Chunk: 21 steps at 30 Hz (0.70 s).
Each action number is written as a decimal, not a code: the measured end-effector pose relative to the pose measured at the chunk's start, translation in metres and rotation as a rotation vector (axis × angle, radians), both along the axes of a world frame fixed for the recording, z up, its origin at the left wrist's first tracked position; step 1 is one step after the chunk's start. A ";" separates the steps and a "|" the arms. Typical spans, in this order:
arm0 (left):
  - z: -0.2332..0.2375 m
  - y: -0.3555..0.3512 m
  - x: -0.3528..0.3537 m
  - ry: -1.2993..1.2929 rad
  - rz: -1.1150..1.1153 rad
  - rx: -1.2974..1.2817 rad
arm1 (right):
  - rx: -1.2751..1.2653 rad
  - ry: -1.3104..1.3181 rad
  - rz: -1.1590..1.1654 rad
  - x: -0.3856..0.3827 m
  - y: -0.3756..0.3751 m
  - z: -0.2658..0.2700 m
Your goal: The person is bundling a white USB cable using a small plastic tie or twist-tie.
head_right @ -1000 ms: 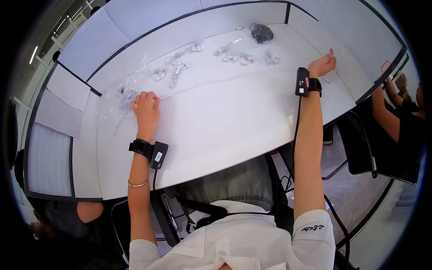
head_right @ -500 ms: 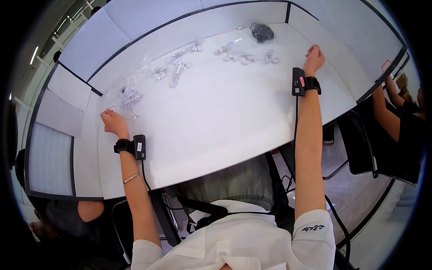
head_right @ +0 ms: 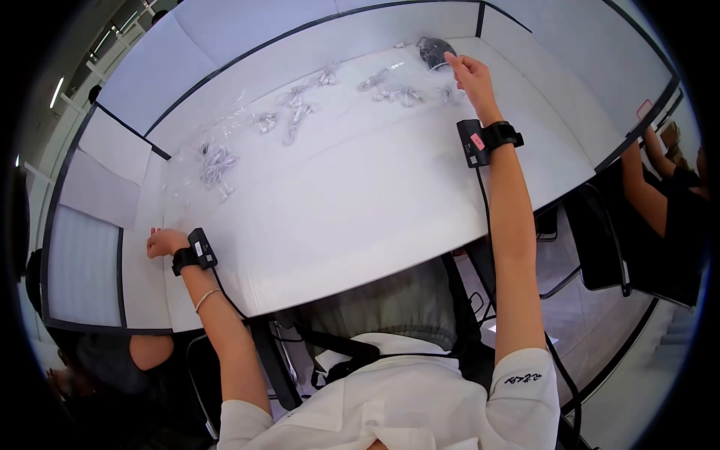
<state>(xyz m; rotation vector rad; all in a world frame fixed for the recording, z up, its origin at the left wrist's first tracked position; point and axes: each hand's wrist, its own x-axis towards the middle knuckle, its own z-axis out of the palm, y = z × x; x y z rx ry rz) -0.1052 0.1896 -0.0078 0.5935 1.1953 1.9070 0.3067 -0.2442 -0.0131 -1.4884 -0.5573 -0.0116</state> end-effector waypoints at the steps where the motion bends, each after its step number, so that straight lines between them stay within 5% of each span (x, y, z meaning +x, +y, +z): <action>1: 0.001 0.004 -0.001 -0.070 -0.035 -0.063 | 0.003 -0.008 0.015 -0.005 0.006 0.002; 3: 0.003 0.008 -0.003 -0.212 -0.099 -0.189 | 0.000 -0.005 0.068 -0.013 0.017 0.006; 6: 0.000 -0.003 0.018 0.801 0.111 0.217 | -0.012 -0.043 0.119 -0.034 0.041 0.008; 8: 0.005 -0.019 0.039 0.874 0.051 0.658 | -0.060 -0.072 0.283 -0.054 0.055 0.012; 12: 0.028 -0.100 0.084 0.837 -0.651 0.914 | -0.124 -0.108 0.688 -0.099 0.085 0.015; 16: 0.038 -0.178 0.105 1.190 -0.944 1.329 | -0.215 -0.025 0.934 -0.156 0.100 0.025; 19: 0.018 -0.192 0.110 1.231 -1.299 1.089 | -0.191 -0.022 1.005 -0.165 0.104 0.023; 21: 0.019 -0.195 0.109 1.288 -1.170 1.178 | -0.245 -0.031 0.999 -0.167 0.101 0.028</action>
